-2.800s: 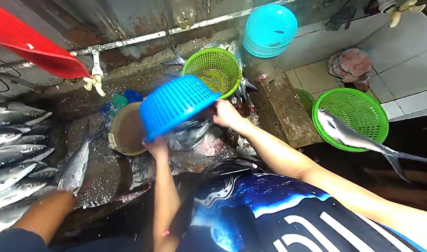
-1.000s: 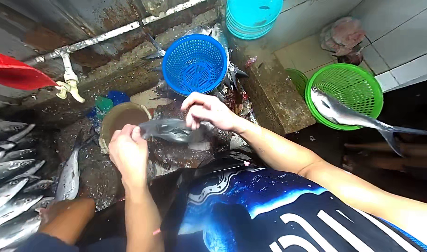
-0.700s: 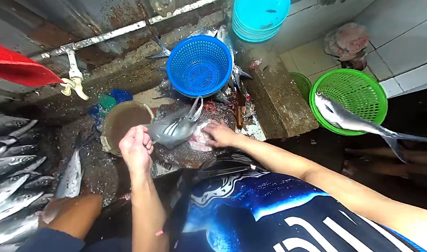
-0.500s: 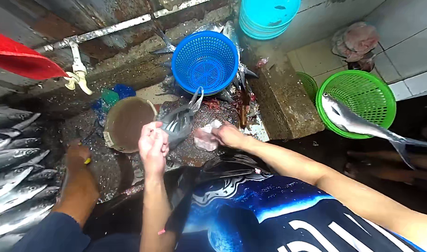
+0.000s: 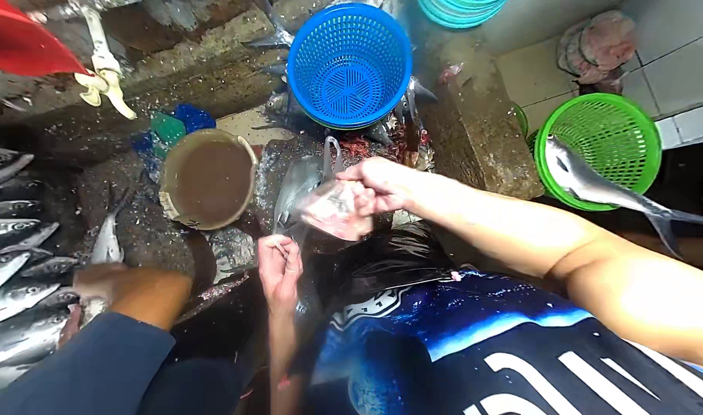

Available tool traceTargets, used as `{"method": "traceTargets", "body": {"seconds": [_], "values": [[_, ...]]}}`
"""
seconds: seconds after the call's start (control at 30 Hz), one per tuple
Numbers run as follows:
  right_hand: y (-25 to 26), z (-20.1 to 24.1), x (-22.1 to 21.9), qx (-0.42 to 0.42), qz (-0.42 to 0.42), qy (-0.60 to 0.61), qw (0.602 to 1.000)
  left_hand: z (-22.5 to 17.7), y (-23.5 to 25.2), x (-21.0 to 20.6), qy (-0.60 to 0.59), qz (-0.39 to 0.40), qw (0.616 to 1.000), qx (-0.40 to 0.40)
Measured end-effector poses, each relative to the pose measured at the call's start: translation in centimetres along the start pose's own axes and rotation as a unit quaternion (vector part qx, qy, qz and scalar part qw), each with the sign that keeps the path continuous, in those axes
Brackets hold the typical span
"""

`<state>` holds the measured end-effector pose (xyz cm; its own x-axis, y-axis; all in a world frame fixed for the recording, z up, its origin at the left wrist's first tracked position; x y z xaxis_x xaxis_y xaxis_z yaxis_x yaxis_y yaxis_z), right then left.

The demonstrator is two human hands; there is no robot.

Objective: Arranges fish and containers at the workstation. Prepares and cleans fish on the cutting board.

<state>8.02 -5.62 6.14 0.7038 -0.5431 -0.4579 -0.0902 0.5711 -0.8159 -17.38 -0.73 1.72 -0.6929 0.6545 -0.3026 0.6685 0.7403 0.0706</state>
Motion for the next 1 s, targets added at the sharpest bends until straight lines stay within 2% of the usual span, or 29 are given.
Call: {"method": "traceTargets", "body": {"seconds": [0.07, 0.13, 0.2, 0.23, 0.27, 0.3, 0.37, 0.4, 0.43, 0.5, 0.53, 0.57, 0.63, 0.67, 0.7, 0.73, 0.8, 0.83, 0.87, 0.93, 1.0], "values": [[3.1, -2.4, -2.4, 0.008, 0.008, 0.144, 0.989, 0.3, -1.0, 0.0, -0.008, -0.006, 1.0, -0.007], [5.3, -4.5, -4.6, 0.038, 0.045, 0.135, 0.989, 0.8, -1.8, -0.5, -0.019, -0.011, 1.0, 0.001], [6.6, -5.7, -5.3, 0.078, 0.119, -0.041, 0.989, 1.2, -1.9, -0.7, -0.018, -0.016, 1.0, 0.011], [7.1, -5.6, -5.0, 0.116, 0.136, -0.164, 0.97, 1.2, -1.9, -0.6, -0.011, -0.025, 0.999, 0.016], [7.6, -5.3, -4.4, 0.173, 0.118, -0.294, 0.933, 1.1, -2.0, -0.4, 0.007, -0.04, 0.999, 0.023], [8.0, -4.8, -3.3, 0.237, 0.08, -0.442, 0.861, 0.7, -2.0, 0.0, 0.042, -0.059, 0.997, 0.029], [9.1, -3.4, -0.8, 0.355, -0.004, -0.699, 0.621, -0.4, -1.6, 1.1, 0.152, -0.11, 0.981, 0.04], [9.7, -2.9, 0.5, 0.377, -0.019, -0.772, 0.512, -1.0, -1.5, 1.7, 0.221, -0.14, 0.964, 0.05], [10.0, -2.2, 1.5, 0.378, -0.027, -0.817, 0.434, -1.5, -1.4, 2.2, 0.299, -0.17, 0.937, 0.065], [9.7, -0.2, 2.9, 0.383, -0.055, -0.857, 0.339, -2.4, -0.6, 2.8, 0.459, -0.191, 0.86, 0.114], [9.0, 1.0, 3.2, 0.402, -0.072, -0.858, 0.311, -2.7, -0.3, 2.9, 0.514, -0.184, 0.825, 0.148], [8.1, 2.3, 3.2, 0.419, -0.087, -0.855, 0.291, -2.8, 0.0, 2.9, 0.546, -0.154, 0.801, 0.192], [5.7, 4.7, 2.9, 0.445, -0.102, -0.853, 0.252, -2.4, 0.8, 2.5, 0.568, -0.033, 0.768, 0.293], [4.3, 5.6, 2.4, 0.448, -0.095, -0.854, 0.245, -1.9, 1.5, 2.6, 0.542, 0.037, 0.77, 0.335], [2.7, 6.0, 1.7, 0.448, -0.078, -0.854, 0.251, -1.4, 2.1, 2.9, 0.494, 0.077, 0.793, 0.348], [0.9, 6.0, 0.6, 0.436, -0.049, -0.855, 0.277, -1.3, 2.6, 3.1, 0.423, 0.06, 0.841, 0.331], [-2.3, 5.1, -2.4, 0.443, 0.028, -0.823, 0.354, -2.4, 4.4, 3.0, 0.231, -0.107, 0.935, 0.247], [-3.5, 4.2, -3.9, 0.468, 0.063, -0.79, 0.391, -3.1, 5.6, 2.4, 0.126, -0.176, 0.957, 0.193], [-4.0, 3.5, -5.2, 0.504, 0.088, -0.751, 0.417, -3.6, 6.7, 1.4, 0.04, -0.191, 0.97, 0.145], [-3.7, 3.5, -7.3, 0.575, 0.099, -0.663, 0.469, -3.4, 8.3, -1.3, -0.046, -0.134, 0.986, 0.093], [-1.4, 5.2, -7.6, 0.581, 0.057, -0.609, 0.536, -1.3, 8.4, -4.2, 0.005, -0.07, 0.99, 0.119]]}}
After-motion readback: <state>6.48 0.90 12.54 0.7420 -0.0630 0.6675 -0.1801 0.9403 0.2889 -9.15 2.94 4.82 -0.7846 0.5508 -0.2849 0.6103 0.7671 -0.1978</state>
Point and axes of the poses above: each hand's wrist, its own y-axis towards the middle knuckle, its own x-axis out of the back of the hand, z = x × y, the point moved 3 cm from there along y, towards the middle knuckle, and after that the axes turned 3 degrees about -y, right-handed, at the moved point
